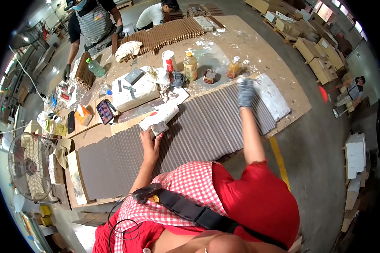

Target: The person applies adhesive to textured panels by hand and with a small block, then wipes the surfaces with a cloth.

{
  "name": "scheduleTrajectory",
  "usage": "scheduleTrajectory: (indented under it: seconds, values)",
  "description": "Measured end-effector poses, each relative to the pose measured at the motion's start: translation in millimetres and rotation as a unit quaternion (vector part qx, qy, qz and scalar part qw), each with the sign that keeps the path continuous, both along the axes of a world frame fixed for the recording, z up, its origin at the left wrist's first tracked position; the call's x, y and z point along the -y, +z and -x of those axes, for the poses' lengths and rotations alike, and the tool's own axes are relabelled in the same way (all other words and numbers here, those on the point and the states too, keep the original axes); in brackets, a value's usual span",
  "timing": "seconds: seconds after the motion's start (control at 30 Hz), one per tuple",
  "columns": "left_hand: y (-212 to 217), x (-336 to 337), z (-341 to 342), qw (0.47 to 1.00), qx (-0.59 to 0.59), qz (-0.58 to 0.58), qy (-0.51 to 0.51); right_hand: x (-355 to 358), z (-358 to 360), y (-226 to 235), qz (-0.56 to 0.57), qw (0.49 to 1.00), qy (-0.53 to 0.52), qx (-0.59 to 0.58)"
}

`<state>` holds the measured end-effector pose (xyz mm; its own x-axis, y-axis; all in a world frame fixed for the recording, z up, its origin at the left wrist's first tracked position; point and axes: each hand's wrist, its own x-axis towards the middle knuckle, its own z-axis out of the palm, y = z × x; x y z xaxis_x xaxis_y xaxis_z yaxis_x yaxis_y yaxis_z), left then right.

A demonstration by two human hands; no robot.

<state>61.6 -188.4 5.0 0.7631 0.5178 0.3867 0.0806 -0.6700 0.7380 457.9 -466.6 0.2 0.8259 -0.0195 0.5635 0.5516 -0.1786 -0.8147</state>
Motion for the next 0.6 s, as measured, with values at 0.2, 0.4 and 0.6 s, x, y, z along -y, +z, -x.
scheduleTrajectory:
  seconds: [0.2, 0.4, 0.6]
  values:
    - [12.6, 5.7, -8.6, 1.000, 0.018, 0.008, -0.009, 127.9, -132.1, -32.9, 0.261, 0.945, -0.194, -0.005]
    - [18.2, 4.3, 9.1, 1.000, -0.025, 0.017, 0.006, 124.0, -100.8, -33.9, 0.478, 0.844, -0.200, -0.139]
    - [15.7, 4.2, 4.7, 1.000, 0.009, 0.016, -0.015, 128.9, -99.2, 3.7, 0.605, 0.728, -0.289, -0.144]
